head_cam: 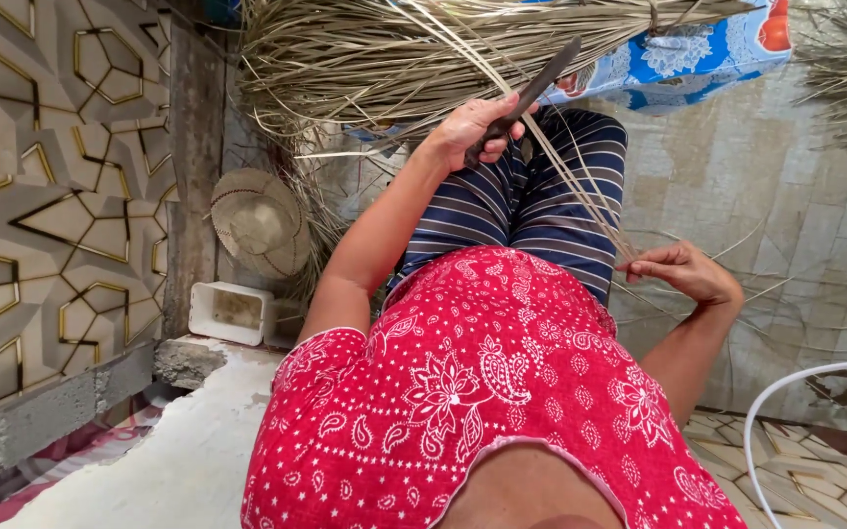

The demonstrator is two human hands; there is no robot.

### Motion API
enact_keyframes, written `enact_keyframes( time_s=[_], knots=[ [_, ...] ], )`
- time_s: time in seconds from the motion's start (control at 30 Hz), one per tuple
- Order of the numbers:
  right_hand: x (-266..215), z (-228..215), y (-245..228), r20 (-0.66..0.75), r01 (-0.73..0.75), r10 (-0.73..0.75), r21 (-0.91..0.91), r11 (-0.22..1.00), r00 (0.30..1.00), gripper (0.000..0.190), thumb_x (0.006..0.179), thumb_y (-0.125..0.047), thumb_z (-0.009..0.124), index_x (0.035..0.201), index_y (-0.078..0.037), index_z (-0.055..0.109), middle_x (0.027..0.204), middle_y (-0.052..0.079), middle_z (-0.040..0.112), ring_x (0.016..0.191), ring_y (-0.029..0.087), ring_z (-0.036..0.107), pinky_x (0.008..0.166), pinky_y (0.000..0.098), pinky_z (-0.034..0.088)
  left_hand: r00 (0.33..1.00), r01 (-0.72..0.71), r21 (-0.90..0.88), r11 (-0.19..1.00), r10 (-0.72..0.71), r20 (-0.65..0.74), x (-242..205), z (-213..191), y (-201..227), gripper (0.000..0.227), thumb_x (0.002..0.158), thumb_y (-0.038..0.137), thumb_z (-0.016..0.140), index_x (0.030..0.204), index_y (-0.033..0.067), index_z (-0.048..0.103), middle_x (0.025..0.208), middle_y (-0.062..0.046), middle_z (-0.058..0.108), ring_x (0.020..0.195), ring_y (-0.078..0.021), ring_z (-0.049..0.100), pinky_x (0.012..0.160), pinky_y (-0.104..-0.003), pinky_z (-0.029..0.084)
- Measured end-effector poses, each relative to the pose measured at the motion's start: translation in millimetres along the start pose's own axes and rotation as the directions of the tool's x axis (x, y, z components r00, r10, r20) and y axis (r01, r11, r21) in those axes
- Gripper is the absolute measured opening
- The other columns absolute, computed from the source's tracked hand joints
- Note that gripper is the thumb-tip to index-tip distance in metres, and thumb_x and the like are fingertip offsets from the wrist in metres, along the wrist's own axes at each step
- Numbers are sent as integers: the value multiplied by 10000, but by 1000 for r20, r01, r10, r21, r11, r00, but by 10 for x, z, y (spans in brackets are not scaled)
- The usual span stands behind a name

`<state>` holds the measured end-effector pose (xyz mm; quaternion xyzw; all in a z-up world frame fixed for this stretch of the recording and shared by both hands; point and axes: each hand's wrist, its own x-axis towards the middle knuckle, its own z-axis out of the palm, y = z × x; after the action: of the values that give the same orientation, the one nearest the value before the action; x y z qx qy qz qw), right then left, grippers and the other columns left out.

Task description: Splitting dried palm or grass leaves into thin strips using a small blade for weaving

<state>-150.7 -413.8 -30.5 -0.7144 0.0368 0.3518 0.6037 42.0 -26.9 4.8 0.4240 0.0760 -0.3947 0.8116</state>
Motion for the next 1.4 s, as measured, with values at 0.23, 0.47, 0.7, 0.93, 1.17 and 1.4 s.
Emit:
enact_keyframes(
  time_s=[0.23,0.47,0.7,0.93,1.17,1.4],
  knots=[
    [163,198,-277,-177,137,-111,142,980,978,176,1024,-88,639,1011,31,768,724,60,663,763,130,622,699,244,483,930,131,242,961,-204,306,-230,445,-416,407,1024,344,538,949,-21,702,614,-73,655,364,-87,450,321,-233,333],
    [194,490,-583,32,184,-198,248,951,980,210,1030,-59,584,1051,74,745,1021,121,764,784,134,615,734,246,512,818,160,130,979,-205,537,-353,825,-766,478,1076,301,517,1427,-24,524,923,-137,753,501,-75,456,400,-200,319],
    [-24,72,-246,30,142,-144,71,987,989,218,1006,-70,603,991,61,777,807,96,723,765,156,626,703,272,501,966,101,119,988,-127,226,-107,502,-84,425,1010,298,588,1215,-61,684,720,-45,694,391,-74,420,327,-239,300],
    [-311,-416,785,-252,-147,176,128,981,952,192,974,-105,693,1049,42,791,885,157,762,824,218,669,935,337,505,983,-44,0,999,44,176,-87,-171,449,453,1006,328,607,1250,-50,660,752,-64,682,423,-61,443,337,-204,318],
    [-373,-740,1382,-552,-851,689,-75,520,470,423,902,-241,815,1301,-116,750,1345,148,694,1266,378,616,1049,555,477,997,27,68,997,-32,73,-138,-119,102,427,1011,322,589,1237,-29,679,696,-62,711,380,-64,465,294,-208,328],
    [178,86,-413,-575,96,-537,-623,777,617,317,930,29,745,1236,107,720,1276,240,673,1129,367,621,972,421,484,957,84,126,988,-115,265,-191,438,-288,470,1018,311,578,1286,-67,661,729,-92,698,418,-69,429,338,-218,295]
  ],
)
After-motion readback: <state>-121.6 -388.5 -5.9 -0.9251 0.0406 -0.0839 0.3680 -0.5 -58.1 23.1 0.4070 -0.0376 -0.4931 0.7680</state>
